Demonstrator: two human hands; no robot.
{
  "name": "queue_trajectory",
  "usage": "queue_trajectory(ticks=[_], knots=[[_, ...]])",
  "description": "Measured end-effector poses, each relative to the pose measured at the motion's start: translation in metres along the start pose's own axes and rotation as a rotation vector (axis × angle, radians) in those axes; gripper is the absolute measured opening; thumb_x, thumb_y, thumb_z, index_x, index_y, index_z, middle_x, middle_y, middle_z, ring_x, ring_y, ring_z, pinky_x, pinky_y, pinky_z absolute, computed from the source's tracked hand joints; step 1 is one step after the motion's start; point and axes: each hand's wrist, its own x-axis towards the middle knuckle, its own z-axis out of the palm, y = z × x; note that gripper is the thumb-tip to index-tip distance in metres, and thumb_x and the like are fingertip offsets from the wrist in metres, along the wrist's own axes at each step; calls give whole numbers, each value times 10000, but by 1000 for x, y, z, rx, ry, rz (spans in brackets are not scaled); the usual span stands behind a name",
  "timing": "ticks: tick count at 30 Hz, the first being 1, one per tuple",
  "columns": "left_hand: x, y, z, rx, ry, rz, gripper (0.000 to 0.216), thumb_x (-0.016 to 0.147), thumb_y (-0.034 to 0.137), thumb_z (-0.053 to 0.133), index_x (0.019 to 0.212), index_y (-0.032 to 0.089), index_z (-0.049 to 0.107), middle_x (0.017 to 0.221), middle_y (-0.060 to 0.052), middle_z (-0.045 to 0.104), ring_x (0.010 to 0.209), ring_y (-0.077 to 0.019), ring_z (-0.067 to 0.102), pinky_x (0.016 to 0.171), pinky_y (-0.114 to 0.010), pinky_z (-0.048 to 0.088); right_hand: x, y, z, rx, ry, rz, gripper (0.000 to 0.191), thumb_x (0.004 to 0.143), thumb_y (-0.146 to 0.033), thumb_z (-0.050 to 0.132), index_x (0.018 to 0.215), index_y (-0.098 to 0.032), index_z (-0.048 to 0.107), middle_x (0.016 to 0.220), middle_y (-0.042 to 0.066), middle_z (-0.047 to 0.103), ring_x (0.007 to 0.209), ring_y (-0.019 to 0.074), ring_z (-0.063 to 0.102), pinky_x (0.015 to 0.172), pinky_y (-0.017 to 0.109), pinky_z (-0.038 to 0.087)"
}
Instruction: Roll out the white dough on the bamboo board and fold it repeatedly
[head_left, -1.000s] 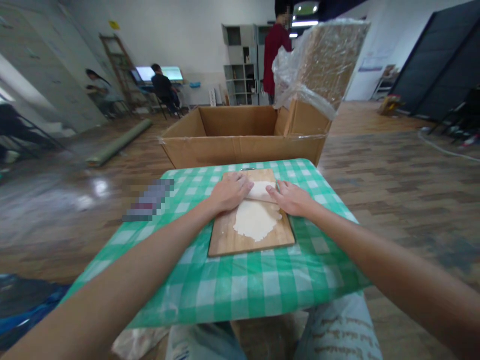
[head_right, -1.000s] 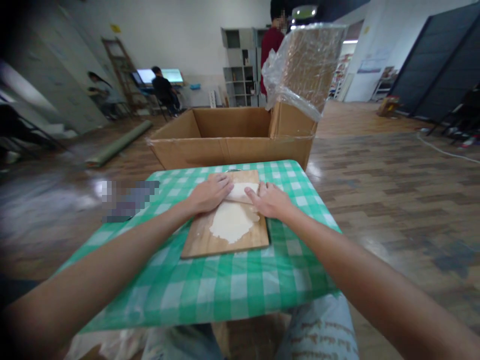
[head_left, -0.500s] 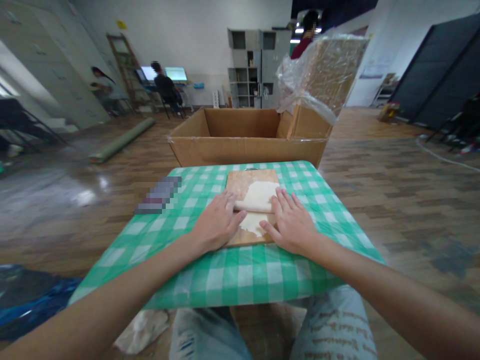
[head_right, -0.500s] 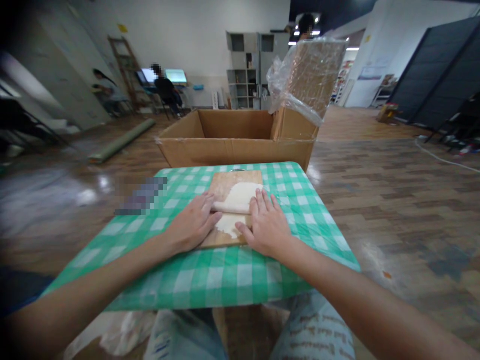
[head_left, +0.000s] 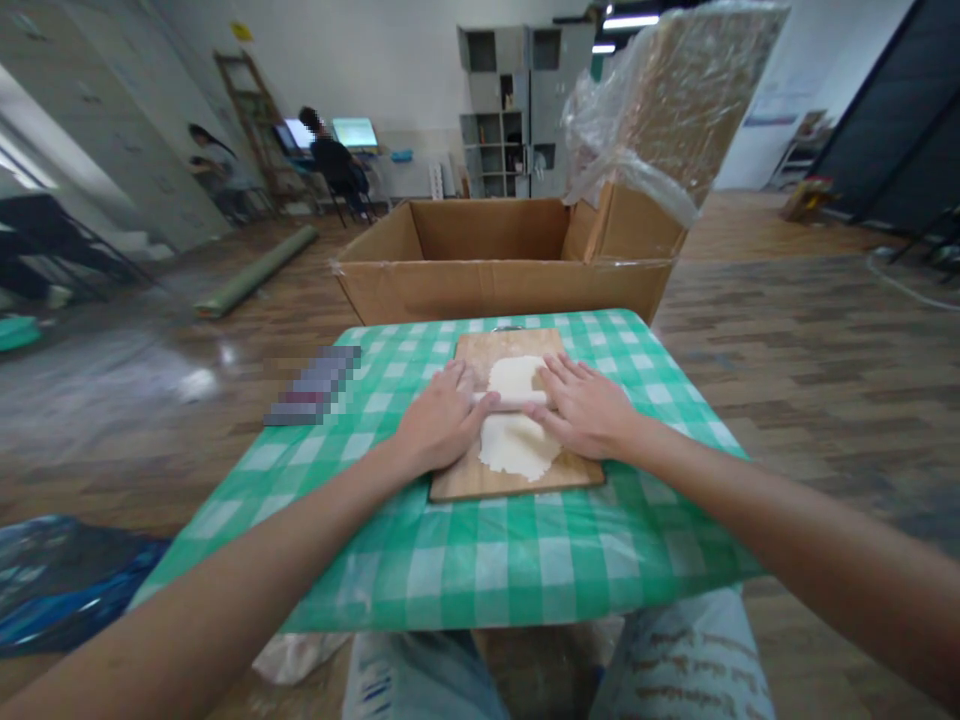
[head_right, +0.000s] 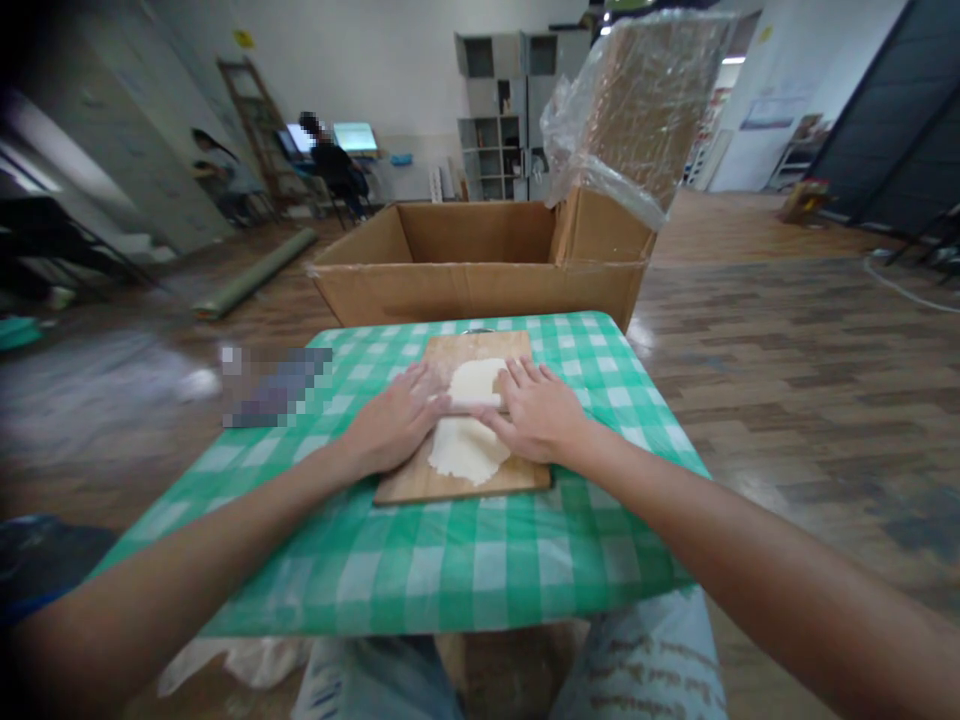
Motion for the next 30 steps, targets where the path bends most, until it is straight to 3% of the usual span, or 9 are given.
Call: queue_trajectory(ticks=[4,6,9,15,20,22,24,26,30], knots=[[39,-18,3,76,-66,62,681,1107,483,64,1419,155,572,1550,-170,539,1566,-322,338,1254,-526,290,30,21,7,-29,-1,6,848,1072,-655,110,1581,-53,424,1682,232,364,1600,402,225,1250,601,256],[58,-25,5,141,-82,68,653,1109,476,94,1401,171,592,1506,-190,563,1530,-370,365,1211,-585,318,43,32,11,-50,-10,-4,784,1085,-615,103,1576,-111,448,1673,197,399,1595,415,228,1236,650,241],[83,-33,9,203,-104,125,572,1112,472,176,1413,223,593,1435,-181,603,1431,-378,449,1135,-575,382,61,47,16,-81,-40,-66,648,1106,-514,130,1562,-218,483,1662,132,438,1579,425,257,1218,695,224],[96,-36,11,183,-45,152,581,1111,476,205,1422,171,589,1543,-180,532,1497,-351,398,1212,-528,303,79,58,19,-92,-118,-23,567,1121,-454,181,1558,-253,482,1522,128,598,1446,364,468,1185,600,334],[73,-27,8,119,33,129,698,1105,512,140,1464,74,547,1585,-213,502,1532,-323,391,1261,-468,270,47,38,14,-111,-89,-68,536,1121,-385,211,1516,-235,541,1456,153,635,1366,352,543,1153,553,392],[63,-25,7,101,39,158,698,1104,515,143,1450,90,574,1588,-195,510,1541,-316,382,1267,-455,265,25,21,9,-96,-46,-75,576,1120,-424,195,1516,-204,552,1506,173,594,1441,381,483,1202,573,333],[54,-24,5,79,29,175,682,1102,527,165,1457,126,588,1603,-163,507,1547,-309,376,1278,-462,248,3,1,4,-41,-22,16,656,1117,-496,157,1530,-160,539,1582,181,527,1520,379,403,1244,555,290],[46,-24,3,52,14,183,672,1096,549,198,1487,153,575,1624,-138,493,1572,-310,339,1293,-483,215,-17,-21,0,19,-32,89,777,1105,-559,131,1550,-29,486,1617,249,462,1570,374,324,1263,516,279],[30,-23,1,17,20,174,757,1079,614,224,1576,94,461,1675,-167,409,1626,-310,213,1315,-485,153,-45,-60,-5,55,8,142,953,1050,-705,234,1608,60,345,1699,283,269,1615,394,166,1288,515,242]])
